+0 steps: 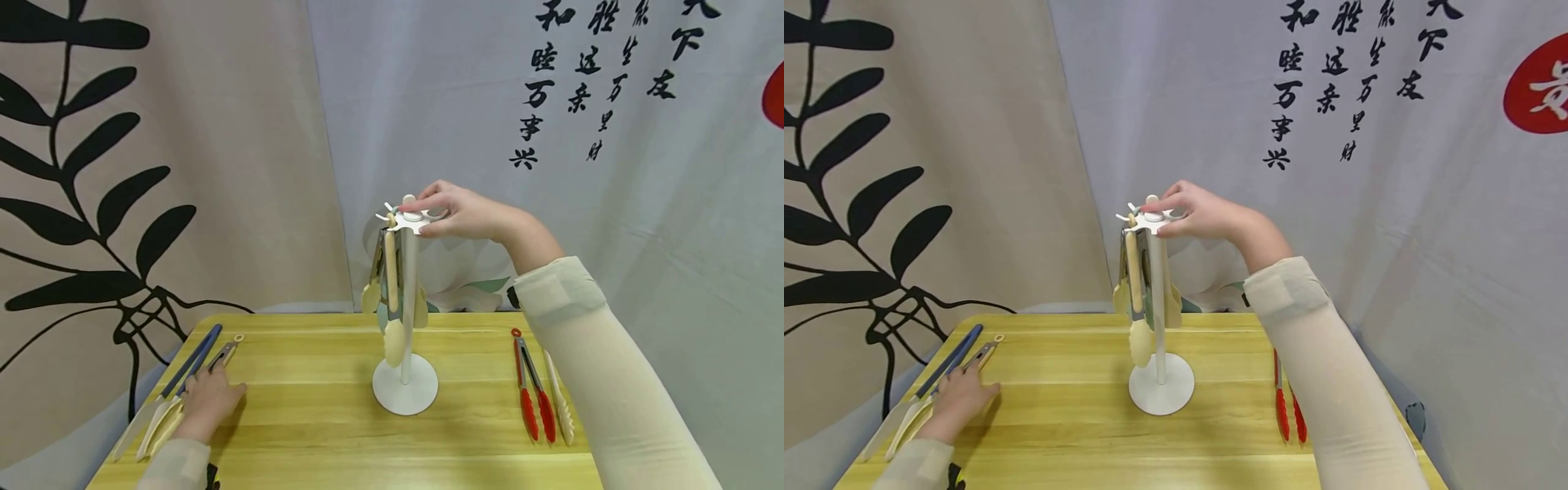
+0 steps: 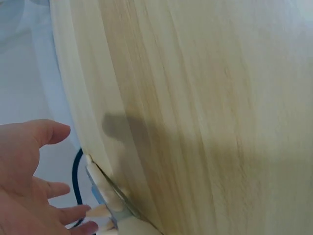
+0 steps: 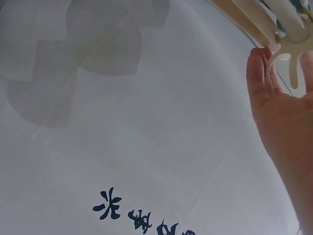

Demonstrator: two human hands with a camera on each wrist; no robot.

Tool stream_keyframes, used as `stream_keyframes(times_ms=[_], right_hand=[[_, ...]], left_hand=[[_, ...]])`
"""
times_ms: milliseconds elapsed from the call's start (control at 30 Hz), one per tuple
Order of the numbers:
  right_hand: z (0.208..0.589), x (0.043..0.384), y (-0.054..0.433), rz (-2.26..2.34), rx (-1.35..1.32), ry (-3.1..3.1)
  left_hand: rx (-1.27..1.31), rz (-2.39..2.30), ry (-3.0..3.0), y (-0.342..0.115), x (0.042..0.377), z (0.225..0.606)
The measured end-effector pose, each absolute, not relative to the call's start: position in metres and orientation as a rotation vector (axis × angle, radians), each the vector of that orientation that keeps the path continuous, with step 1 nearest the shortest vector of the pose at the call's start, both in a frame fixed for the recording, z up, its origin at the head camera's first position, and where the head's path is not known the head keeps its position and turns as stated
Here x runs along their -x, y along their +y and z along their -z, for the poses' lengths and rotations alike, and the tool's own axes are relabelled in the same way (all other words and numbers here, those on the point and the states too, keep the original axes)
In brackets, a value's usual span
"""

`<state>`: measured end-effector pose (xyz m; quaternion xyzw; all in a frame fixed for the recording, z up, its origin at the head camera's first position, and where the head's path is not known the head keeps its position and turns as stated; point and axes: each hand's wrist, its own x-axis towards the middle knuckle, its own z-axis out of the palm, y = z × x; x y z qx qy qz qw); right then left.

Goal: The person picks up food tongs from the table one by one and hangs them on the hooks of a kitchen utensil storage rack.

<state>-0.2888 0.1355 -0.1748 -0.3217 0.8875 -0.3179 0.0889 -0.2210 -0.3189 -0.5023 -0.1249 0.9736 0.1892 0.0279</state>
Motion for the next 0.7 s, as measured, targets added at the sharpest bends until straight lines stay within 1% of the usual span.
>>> stream_keyframes(times_ms=[433,700], right_hand=[[0.175,0.290,0.135,0.988,0.950,2.637],[0.176,0.290,0.134,0.971,0.954,2.681]], left_hand=[[0.664,-0.521,2.917,-0.344,0.232,0.514],[0.750,-0.556,2.848,-0.348,0.228,0.508]])
